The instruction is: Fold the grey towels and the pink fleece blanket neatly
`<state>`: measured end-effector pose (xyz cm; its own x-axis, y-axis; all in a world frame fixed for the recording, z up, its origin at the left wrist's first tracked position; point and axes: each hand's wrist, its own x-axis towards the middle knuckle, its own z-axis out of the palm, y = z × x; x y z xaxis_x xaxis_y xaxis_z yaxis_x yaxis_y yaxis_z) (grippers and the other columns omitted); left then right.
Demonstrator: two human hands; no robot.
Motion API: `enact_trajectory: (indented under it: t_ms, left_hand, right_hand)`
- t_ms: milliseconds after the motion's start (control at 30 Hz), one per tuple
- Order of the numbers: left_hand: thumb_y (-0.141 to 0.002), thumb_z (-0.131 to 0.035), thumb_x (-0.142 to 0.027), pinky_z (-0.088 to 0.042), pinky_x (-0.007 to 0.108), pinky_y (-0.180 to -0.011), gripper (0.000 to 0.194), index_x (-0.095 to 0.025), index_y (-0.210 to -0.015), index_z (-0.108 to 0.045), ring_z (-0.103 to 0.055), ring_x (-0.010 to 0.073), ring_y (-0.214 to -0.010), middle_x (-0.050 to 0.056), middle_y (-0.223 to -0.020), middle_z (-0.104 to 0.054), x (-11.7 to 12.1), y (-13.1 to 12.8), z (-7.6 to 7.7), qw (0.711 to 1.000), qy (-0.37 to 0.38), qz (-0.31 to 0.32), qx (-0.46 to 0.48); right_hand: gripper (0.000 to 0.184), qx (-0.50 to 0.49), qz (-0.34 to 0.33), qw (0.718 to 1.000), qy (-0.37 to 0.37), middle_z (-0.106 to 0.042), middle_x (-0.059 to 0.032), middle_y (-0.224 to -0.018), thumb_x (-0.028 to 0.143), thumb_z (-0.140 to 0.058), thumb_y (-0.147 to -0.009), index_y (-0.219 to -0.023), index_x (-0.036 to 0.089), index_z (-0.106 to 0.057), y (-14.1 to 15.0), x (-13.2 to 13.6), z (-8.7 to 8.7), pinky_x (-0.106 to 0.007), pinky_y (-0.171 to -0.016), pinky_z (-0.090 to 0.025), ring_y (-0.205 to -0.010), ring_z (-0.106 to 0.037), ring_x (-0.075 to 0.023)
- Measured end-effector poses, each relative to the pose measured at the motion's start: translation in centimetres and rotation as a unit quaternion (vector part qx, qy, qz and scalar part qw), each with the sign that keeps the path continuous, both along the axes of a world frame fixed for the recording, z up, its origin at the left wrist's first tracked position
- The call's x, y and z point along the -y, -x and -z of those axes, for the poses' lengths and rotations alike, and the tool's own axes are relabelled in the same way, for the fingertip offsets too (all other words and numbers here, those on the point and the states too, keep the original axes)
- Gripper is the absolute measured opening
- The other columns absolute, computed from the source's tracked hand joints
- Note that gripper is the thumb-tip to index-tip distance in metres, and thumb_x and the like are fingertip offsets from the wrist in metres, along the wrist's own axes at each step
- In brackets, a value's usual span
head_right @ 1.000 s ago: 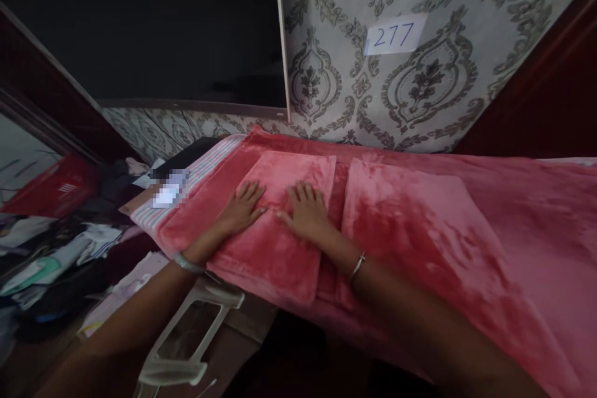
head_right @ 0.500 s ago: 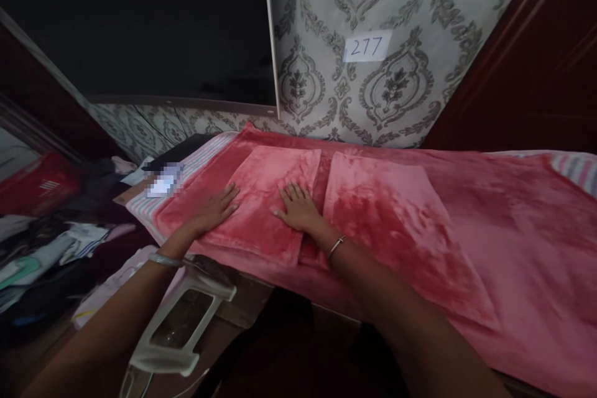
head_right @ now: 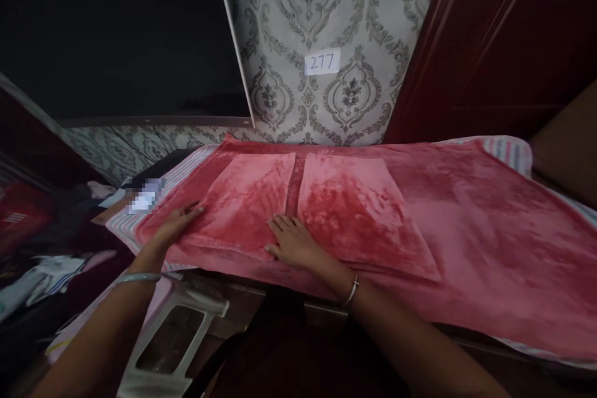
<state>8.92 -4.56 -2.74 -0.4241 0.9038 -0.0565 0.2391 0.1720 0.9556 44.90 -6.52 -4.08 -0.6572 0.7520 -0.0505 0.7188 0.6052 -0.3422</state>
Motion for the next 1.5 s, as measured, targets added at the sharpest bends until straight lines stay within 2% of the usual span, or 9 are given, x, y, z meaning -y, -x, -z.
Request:
enact_trajectory:
  t_ms: [200, 300, 433, 700, 833, 1100, 1267, 1433, 1500]
  left_hand:
    - [-0.056, -0.093, -0.031, -0.061, 0.029, -0.069, 0.039, -0.013, -0.087, -0.076, -0.074, 0.0255, -0.082, 0.012, -0.088, -0.078, 1.2, -0.7, -1.2, 0.989, 0.050, 0.011, 0.136]
    - [-0.060, -0.087, -0.022, -0.062, 0.029, -0.063, 0.027, -0.014, -0.083, -0.075, -0.074, 0.0239, -0.076, 0.009, -0.084, -0.078, 2.1, -1.9, -0.9, 0.973, 0.009, -0.044, 0.225]
    - [-0.064, -0.080, -0.015, -0.064, 0.027, -0.067, 0.018, -0.019, -0.081, -0.074, -0.075, 0.0218, -0.079, 0.003, -0.083, -0.078, 3.7, -2.9, 0.1, 0.955, -0.048, -0.118, 0.269]
    - [-0.060, -0.088, -0.031, -0.066, 0.037, -0.073, 0.031, -0.013, -0.080, -0.073, -0.075, 0.0356, -0.096, 0.010, -0.079, -0.077, 5.5, -4.2, 0.7, 0.954, -0.040, -0.120, 0.274]
    - [-0.057, -0.088, -0.025, -0.065, 0.035, -0.083, 0.032, -0.016, -0.085, -0.075, -0.074, 0.0328, -0.102, 0.007, -0.084, -0.078, 4.6, -5.4, 0.5, 0.954, -0.082, -0.105, 0.268]
    - [-0.074, -0.076, -0.023, -0.058, 0.033, -0.104, 0.017, -0.028, -0.091, -0.073, -0.065, 0.0242, -0.126, -0.004, -0.096, -0.079, 4.0, -7.0, 0.8, 0.891, -0.160, -0.192, 0.378]
    - [-0.075, -0.072, -0.012, -0.055, 0.035, -0.108, 0.022, -0.019, -0.096, -0.072, -0.069, 0.0239, -0.116, 0.003, -0.099, -0.078, 3.7, -10.0, -0.2, 0.896, -0.168, -0.155, 0.381]
    - [-0.074, -0.062, -0.006, -0.057, 0.035, -0.102, 0.020, -0.017, -0.090, -0.068, -0.073, 0.0183, -0.091, 0.000, -0.079, -0.073, 3.1, -10.6, -1.4, 0.872, -0.138, -0.240, 0.404]
    - [-0.076, -0.062, -0.008, -0.059, 0.033, -0.097, 0.017, -0.017, -0.089, -0.067, -0.071, 0.0158, -0.081, -0.001, -0.079, -0.072, 2.7, -10.8, -2.6, 0.873, -0.143, -0.235, 0.403]
  right_hand:
    - [0.066, -0.036, 0.008, 0.999, 0.009, -0.025, -0.0121, -0.167, 0.045, -0.043, -0.105, -0.161, 0.013, -0.034, -0.7, 1.1, -0.4, -0.046, -0.129, -0.015, -0.157, -0.020, -0.0241]
    - [0.064, -0.060, 0.014, 0.998, -0.004, -0.028, -0.0105, -0.167, 0.044, -0.043, -0.105, -0.161, 0.014, -0.035, -0.6, 1.2, 0.2, -0.046, -0.129, -0.015, -0.157, -0.021, -0.0235]
    - [0.063, -0.081, 0.019, 0.996, -0.019, -0.030, -0.0101, -0.166, 0.045, -0.042, -0.105, -0.161, 0.017, -0.036, -0.6, 1.3, 1.0, -0.048, -0.129, -0.016, -0.156, -0.023, -0.0229]
    - [0.062, -0.097, 0.023, 0.995, -0.015, -0.030, -0.0089, -0.167, 0.048, -0.040, -0.106, -0.161, 0.018, -0.037, -0.7, 1.4, 1.3, -0.046, -0.129, -0.014, -0.157, -0.021, -0.0215]
    - [0.063, -0.102, 0.028, 0.994, -0.002, -0.029, -0.0090, -0.167, 0.049, -0.038, -0.107, -0.160, 0.015, -0.038, -0.6, 1.3, 1.1, -0.045, -0.130, -0.014, -0.157, -0.022, -0.0215]
    - [0.063, -0.120, 0.031, 0.992, 0.002, -0.031, -0.0088, -0.166, 0.050, -0.039, -0.107, -0.160, 0.016, -0.038, -0.6, 1.4, 0.8, -0.043, -0.130, -0.011, -0.156, -0.023, -0.0209]
    - [0.061, -0.145, 0.031, 0.988, 0.039, -0.030, -0.0078, -0.166, 0.047, -0.041, -0.107, -0.160, 0.017, -0.038, -0.8, 1.0, 0.7, -0.045, -0.129, -0.013, -0.156, -0.023, -0.0213]
    - [0.059, -0.192, 0.029, 0.978, 0.072, -0.032, -0.0088, -0.166, 0.044, -0.043, -0.106, -0.159, 0.018, -0.041, -0.9, 0.7, 0.6, -0.048, -0.129, -0.015, -0.156, -0.025, -0.0222]
    - [0.060, -0.215, 0.030, 0.972, 0.090, -0.034, -0.0110, -0.165, 0.046, -0.045, -0.105, -0.158, 0.018, -0.043, -0.8, 0.3, 0.6, -0.050, -0.129, -0.015, -0.155, -0.026, -0.0244]
